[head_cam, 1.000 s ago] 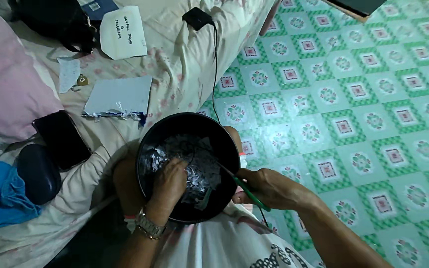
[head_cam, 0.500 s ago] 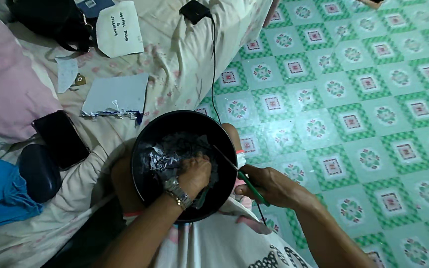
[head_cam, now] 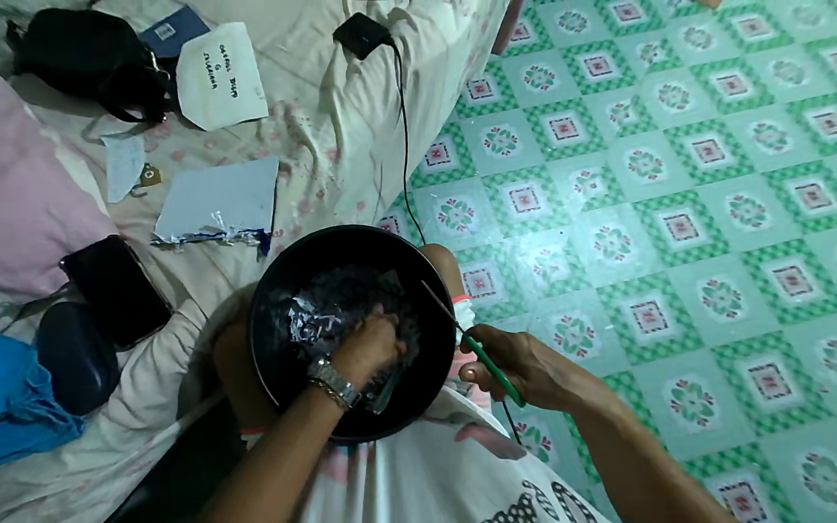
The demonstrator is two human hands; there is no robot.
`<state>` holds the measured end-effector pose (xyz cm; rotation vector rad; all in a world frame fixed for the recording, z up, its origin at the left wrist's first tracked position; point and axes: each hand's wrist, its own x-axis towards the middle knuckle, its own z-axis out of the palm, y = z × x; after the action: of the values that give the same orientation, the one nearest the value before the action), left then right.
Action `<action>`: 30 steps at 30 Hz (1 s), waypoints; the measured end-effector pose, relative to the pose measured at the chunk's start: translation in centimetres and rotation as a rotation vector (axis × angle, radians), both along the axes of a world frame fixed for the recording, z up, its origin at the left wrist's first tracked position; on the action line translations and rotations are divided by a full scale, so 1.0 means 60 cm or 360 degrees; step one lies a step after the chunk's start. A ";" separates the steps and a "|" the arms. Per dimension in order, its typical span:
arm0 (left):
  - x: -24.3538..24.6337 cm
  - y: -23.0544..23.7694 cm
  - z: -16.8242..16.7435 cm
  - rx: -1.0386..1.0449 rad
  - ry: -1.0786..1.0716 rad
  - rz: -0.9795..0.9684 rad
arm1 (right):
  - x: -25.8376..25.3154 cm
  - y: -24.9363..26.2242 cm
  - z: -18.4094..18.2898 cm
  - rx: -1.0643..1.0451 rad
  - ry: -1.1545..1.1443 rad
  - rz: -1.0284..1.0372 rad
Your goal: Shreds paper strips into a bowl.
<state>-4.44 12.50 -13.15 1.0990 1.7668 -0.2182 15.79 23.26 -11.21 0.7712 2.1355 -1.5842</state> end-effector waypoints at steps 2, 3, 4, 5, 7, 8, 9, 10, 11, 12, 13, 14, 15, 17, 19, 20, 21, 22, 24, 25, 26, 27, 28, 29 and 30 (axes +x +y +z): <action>0.024 -0.008 -0.005 -0.0019 -0.0008 -0.0111 | -0.001 -0.003 0.003 0.0000 0.0014 -0.0018; 0.029 -0.009 -0.004 -0.0019 0.0008 -0.0116 | -0.001 -0.004 0.003 0.0002 0.0016 -0.0026; 0.027 -0.007 -0.003 -0.0002 0.0023 -0.0066 | 0.001 -0.004 0.002 0.0003 0.0016 -0.0028; 0.018 -0.005 -0.003 0.0046 0.0021 0.0037 | 0.003 -0.005 0.001 0.0001 0.0012 -0.0029; -0.012 -0.005 -0.005 0.0282 -0.0024 0.0266 | 0.008 -0.006 0.000 0.0013 0.0000 -0.0016; -0.028 -0.006 -0.006 0.0402 -0.0050 0.0347 | 0.009 -0.006 0.001 0.0013 -0.0018 -0.0001; -0.042 -0.010 -0.005 0.0523 -0.0062 0.0401 | 0.008 -0.006 0.003 0.0006 -0.0040 0.0022; -0.053 -0.015 -0.001 0.0622 -0.0066 0.0439 | 0.007 -0.007 0.005 0.0005 -0.0057 0.0045; -0.060 -0.020 0.007 0.0663 -0.0072 0.0471 | 0.006 -0.008 0.006 0.0006 -0.0060 0.0069; -0.065 -0.025 0.015 0.0669 -0.0074 0.0508 | 0.004 -0.009 0.006 0.0006 -0.0061 0.0093; -0.067 -0.029 0.023 0.0657 -0.0084 0.0558 | 0.002 -0.010 0.007 0.0004 -0.0058 0.0111; -0.067 -0.034 0.029 0.0645 -0.0110 0.0621 | 0.000 -0.010 0.008 -0.0002 -0.0057 0.0132; -0.067 -0.039 0.034 0.0667 -0.0142 0.0679 | -0.002 -0.011 0.010 -0.0011 -0.0051 0.0150; -0.065 -0.052 0.036 0.0797 -0.0223 0.0780 | -0.006 -0.014 0.013 -0.0032 -0.0044 0.0205; -0.062 -0.065 0.032 0.0981 -0.0302 0.0864 | -0.011 -0.019 0.018 -0.0047 -0.0039 0.0254; -0.059 -0.069 0.033 0.1059 -0.0323 0.0893 | -0.013 -0.023 0.020 -0.0054 -0.0035 0.0265; -0.056 -0.072 0.033 0.1129 -0.0311 0.0896 | -0.015 -0.027 0.022 -0.0052 -0.0029 0.0273; -0.052 -0.074 0.034 0.1177 -0.0287 0.0886 | -0.019 -0.030 0.024 -0.0051 -0.0025 0.0285; -0.046 -0.077 0.039 0.1217 -0.0243 0.0836 | -0.026 -0.035 0.025 -0.0016 -0.0028 0.0319; -0.044 -0.079 0.039 0.1230 -0.0241 0.0803 | -0.030 -0.037 0.026 0.0004 -0.0027 0.0337; -0.042 -0.081 0.037 0.1257 -0.0246 0.0763 | -0.032 -0.039 0.025 0.0030 -0.0015 0.0349; -0.041 -0.083 0.036 0.1281 -0.0271 0.0727 | -0.035 -0.042 0.024 0.0050 -0.0003 0.0356; -0.041 -0.085 0.033 0.1303 -0.0304 0.0692 | -0.037 -0.044 0.024 0.0067 0.0014 0.0354; -0.041 -0.086 0.032 0.1314 -0.0337 0.0671 | -0.038 -0.047 0.022 0.0084 0.0037 0.0344; -0.042 -0.087 0.032 0.1309 -0.0368 0.0666 | -0.039 -0.051 0.020 0.0100 0.0071 0.0319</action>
<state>-6.96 7.25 -11.24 1.1968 1.8549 0.9274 13.47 20.22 -10.01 0.5260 2.2261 -1.4497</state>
